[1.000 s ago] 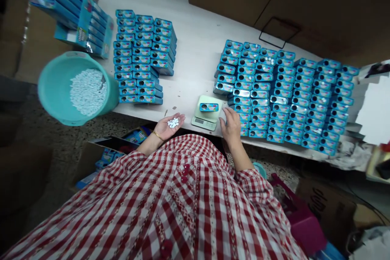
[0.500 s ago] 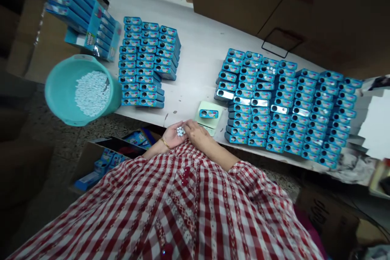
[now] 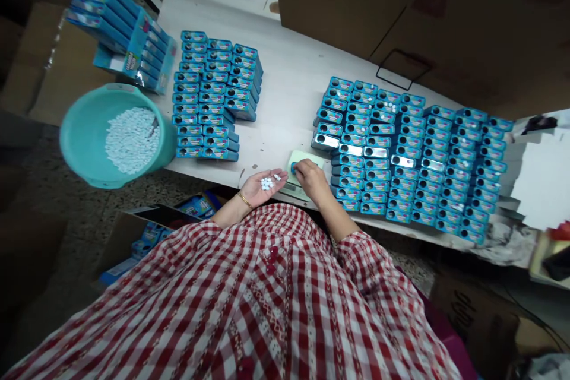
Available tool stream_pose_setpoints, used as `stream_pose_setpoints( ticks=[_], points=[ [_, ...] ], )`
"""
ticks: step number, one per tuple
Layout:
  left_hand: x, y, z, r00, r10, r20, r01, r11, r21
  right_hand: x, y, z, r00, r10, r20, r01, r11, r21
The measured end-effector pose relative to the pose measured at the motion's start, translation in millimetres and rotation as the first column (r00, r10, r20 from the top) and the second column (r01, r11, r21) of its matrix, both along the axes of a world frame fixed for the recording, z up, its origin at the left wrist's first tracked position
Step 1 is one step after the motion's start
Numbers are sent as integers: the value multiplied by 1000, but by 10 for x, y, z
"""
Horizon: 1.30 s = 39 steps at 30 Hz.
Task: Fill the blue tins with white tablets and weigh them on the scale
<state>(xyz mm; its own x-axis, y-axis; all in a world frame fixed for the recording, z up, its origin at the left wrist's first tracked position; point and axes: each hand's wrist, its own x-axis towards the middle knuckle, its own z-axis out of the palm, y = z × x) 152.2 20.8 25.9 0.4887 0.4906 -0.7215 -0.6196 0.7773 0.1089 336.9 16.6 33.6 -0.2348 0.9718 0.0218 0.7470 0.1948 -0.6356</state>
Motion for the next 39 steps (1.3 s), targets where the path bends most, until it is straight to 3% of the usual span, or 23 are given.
stream_pose_setpoints(
  ticks=[4,8,11,15,18,22,28,34,36,39],
  points=[
    [-107,-14,-26,999,32,-31,-32,999,-5,56,33,-33,1000,-1,6,1,999,43],
    [-180,-107,-10,998,55,-23,-56,998,-43,19,-72,84,996,-74,-43,78,992,97],
    [-198,-177,19,998,59,-15,-60,995,-81,-242,-215,192,995,103,5,-103,993,58],
    [-272,-268,46,997,48,-62,-58,984,-168,-722,-331,252,870,451,198,-433,892,-126],
    [-395,-354,48,993,38,-110,-59,980,-188,-925,-337,229,803,540,253,-498,841,-213],
    [-551,-452,19,977,1,-212,-48,975,-215,-1025,-340,156,761,587,276,-542,810,-226],
    [-621,-464,-40,967,-18,-255,-39,976,-216,-1070,-332,161,770,581,264,-536,814,-225],
    [-527,-384,15,978,2,-207,-37,985,-166,-969,-316,200,827,515,223,-491,857,-159],
    [-462,-335,53,987,14,-158,-36,989,-140,-872,-318,181,891,439,115,-425,896,-125],
    [-358,-241,108,998,10,-67,-17,996,-93,-634,-287,141,974,212,-84,-218,974,-64]
  ],
)
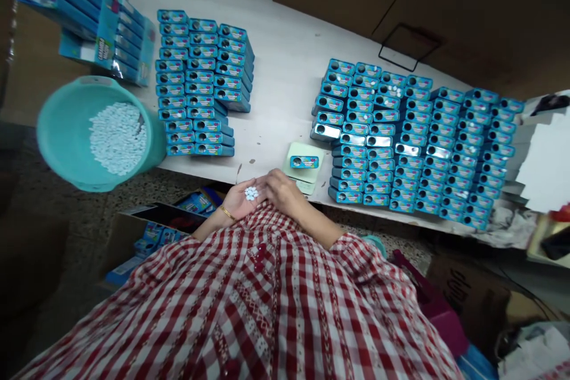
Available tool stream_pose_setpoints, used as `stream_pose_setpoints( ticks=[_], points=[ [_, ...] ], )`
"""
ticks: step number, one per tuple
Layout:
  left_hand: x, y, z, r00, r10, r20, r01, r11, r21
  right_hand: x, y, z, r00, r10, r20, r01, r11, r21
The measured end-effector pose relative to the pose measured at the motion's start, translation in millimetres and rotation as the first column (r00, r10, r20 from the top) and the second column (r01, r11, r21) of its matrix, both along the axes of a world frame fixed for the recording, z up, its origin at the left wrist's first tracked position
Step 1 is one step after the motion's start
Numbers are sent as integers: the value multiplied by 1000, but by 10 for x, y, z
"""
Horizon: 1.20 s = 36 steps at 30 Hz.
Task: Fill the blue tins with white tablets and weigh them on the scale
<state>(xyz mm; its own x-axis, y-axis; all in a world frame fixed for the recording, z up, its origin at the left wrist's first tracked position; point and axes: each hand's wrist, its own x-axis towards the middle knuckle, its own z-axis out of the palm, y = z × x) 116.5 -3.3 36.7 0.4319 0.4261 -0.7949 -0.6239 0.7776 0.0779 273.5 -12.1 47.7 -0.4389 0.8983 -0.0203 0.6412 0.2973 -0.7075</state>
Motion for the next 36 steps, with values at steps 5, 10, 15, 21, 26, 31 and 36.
stream_pose_setpoints(
  ticks=[5,10,15,21,26,31,36],
  points=[
    [89,128,36,996,-58,67,57,998,17,477,179,-114,961,-275,0,274,960,56],
    [53,116,9,998,-33,54,33,999,3,698,231,-84,949,-316,-13,316,945,83],
    [12,51,-35,997,4,72,-4,1000,-1,264,56,119,998,-57,22,56,997,60],
    [-100,-65,-106,999,46,25,-46,999,-30,-400,-19,76,859,392,328,-424,905,27],
    [-200,-148,-106,999,27,-27,-30,995,-94,-455,-18,10,845,442,299,-471,881,28],
    [-185,-138,-97,999,30,-39,-33,995,-95,-357,-14,39,871,427,245,-445,895,23],
    [-144,-108,-104,998,54,16,-53,998,-27,107,65,60,1000,-18,7,18,997,73]
  ],
)
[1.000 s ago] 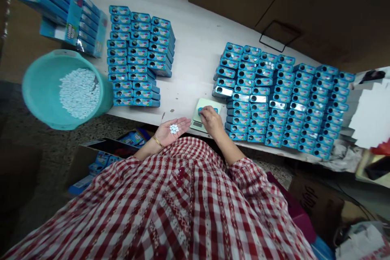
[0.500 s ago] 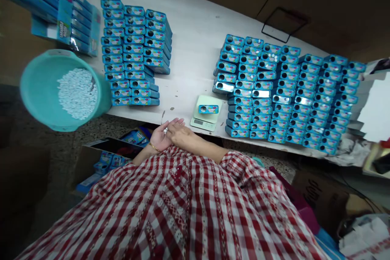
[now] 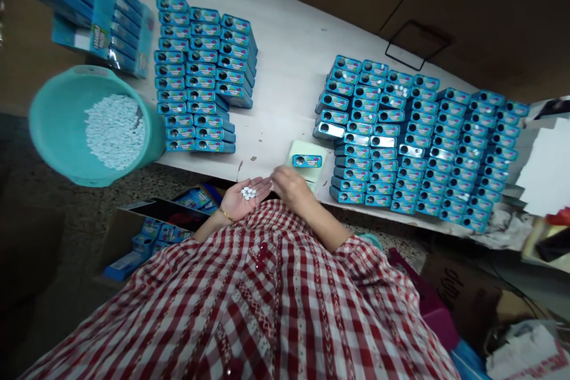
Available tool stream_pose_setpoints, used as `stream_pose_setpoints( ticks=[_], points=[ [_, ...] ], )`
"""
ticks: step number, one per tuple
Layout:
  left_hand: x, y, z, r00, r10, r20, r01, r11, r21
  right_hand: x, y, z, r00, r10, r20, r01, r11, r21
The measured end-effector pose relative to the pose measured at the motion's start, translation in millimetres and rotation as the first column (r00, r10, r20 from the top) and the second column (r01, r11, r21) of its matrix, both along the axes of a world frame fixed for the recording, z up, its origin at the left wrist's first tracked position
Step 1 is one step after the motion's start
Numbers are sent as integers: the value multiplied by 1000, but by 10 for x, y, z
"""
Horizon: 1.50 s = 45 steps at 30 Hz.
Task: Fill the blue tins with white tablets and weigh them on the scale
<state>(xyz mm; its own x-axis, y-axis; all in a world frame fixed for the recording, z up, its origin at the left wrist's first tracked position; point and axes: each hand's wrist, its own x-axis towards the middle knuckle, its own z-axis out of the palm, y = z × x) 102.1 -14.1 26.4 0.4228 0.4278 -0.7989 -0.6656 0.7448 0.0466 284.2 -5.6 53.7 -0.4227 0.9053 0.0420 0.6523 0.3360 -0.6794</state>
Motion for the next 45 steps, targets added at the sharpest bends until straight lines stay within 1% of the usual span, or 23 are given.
stream_pose_setpoints(
  ticks=[2,3,7,10,11,12,13,14,15,17,20,21,23,26,29,31,33,35,36,37,39,42,45],
  points=[
    [18,9,6,1000,-17,15,17,1000,12,224,69,-41,984,-181,2,181,983,11],
    [28,12,10,1000,-21,16,21,1000,15,323,105,-71,972,-233,9,233,972,9],
    [52,11,15,999,-30,31,29,999,29,548,169,-149,958,-287,12,287,958,-14],
    [55,-2,10,999,-28,47,26,999,34,465,87,-82,946,-322,31,321,946,38],
    [55,-6,7,999,-24,48,22,999,33,379,42,-45,958,-284,48,281,958,48],
    [56,-11,4,999,-17,43,16,999,30,267,-4,-9,977,-203,69,200,979,43],
    [56,-15,1,999,-13,37,12,1000,25,134,-48,20,992,-81,93,79,997,27],
    [55,-20,-2,999,-8,32,8,1000,21,-9,-85,37,991,59,122,-60,998,5],
    [52,-26,-6,1000,-4,28,3,1000,19,-151,-113,42,969,186,161,-186,982,-15],
    [37,-42,-13,1000,5,26,-6,1000,24,-389,-140,20,898,355,260,-359,933,-32],
    [-6,-71,-18,1000,14,5,-14,1000,19,-555,-135,-42,817,478,323,-498,867,-23],
    [-21,-79,-18,1000,14,-9,-14,1000,8,-566,-130,-57,805,501,318,-523,852,-19],
    [-44,-84,-14,999,16,-41,-17,1000,-23,-558,-126,-70,804,511,303,-532,847,-17],
    [-54,-70,-14,997,-1,-72,-4,997,-73,-517,-134,-45,828,482,286,-496,868,-27],
    [-45,-48,-28,997,-7,-76,0,996,-90,-392,-139,7,886,428,178,-432,902,-16],
    [-37,-37,-37,998,19,-62,-23,997,-67,-221,-122,30,952,298,75,-300,954,11],
    [-28,-24,-35,999,29,-30,-30,999,-42,2,-79,20,997,71,22,-72,996,49],
    [-16,-8,-19,1000,13,-2,-13,999,-36,225,-10,-28,990,-139,19,137,987,84],
    [-7,1,-7,1000,5,0,-5,999,-38,320,30,-62,978,-205,27,202,975,92],
    [3,10,6,1000,-1,-2,1,999,-40,398,67,-97,970,-238,39,234,968,92],
    [21,27,30,1000,-7,-5,7,999,-38,505,126,-149,965,-252,70,246,966,83],
    [21,42,41,1000,0,-3,0,1000,-26,608,148,-135,948,-307,82,298,949,108],
    [-43,51,3,999,31,-29,-32,999,-39,746,128,-35,888,-459,41,444,876,191]
  ],
)
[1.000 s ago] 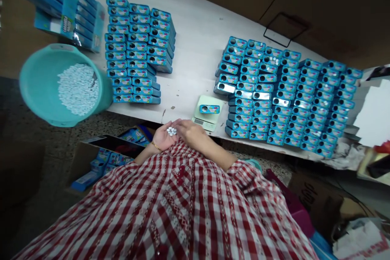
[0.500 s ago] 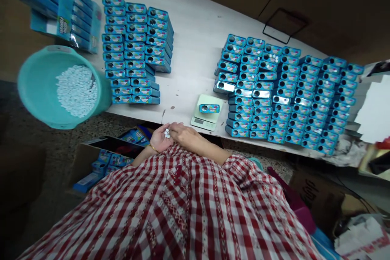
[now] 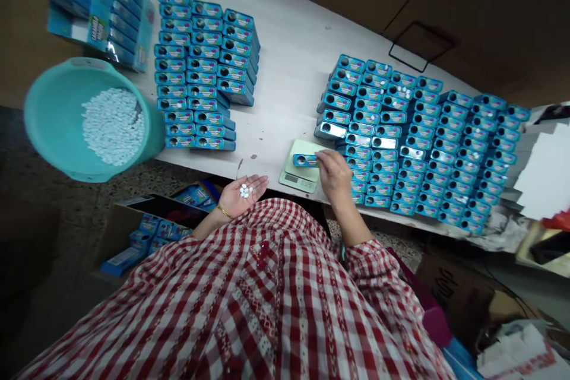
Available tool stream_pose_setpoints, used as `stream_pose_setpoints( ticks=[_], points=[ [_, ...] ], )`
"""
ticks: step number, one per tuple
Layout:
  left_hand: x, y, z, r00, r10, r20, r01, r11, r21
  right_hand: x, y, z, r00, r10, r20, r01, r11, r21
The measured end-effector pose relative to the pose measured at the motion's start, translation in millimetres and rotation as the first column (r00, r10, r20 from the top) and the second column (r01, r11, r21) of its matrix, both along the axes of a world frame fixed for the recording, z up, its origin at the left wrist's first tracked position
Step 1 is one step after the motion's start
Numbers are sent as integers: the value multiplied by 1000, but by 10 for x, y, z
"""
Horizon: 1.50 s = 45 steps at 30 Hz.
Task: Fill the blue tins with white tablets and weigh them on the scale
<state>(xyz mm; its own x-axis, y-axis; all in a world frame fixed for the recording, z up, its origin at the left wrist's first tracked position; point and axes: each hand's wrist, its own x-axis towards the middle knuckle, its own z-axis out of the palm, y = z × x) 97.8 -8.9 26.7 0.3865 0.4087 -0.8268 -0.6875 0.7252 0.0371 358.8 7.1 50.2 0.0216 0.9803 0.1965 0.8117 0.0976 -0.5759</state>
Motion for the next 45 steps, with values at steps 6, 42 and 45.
stream_pose_setpoints(
  ticks=[6,42,45],
  points=[
    [-201,43,-120,994,103,-26,-104,995,-8,298,24,53,996,-86,35,86,996,21],
    [-671,-103,-132,900,413,-142,-422,906,-36,-1010,1642,-499,937,318,144,-302,945,-125],
    [-626,-71,-188,929,347,-127,-356,933,-53,-276,1167,-362,940,180,289,-175,984,-45]
  ],
)
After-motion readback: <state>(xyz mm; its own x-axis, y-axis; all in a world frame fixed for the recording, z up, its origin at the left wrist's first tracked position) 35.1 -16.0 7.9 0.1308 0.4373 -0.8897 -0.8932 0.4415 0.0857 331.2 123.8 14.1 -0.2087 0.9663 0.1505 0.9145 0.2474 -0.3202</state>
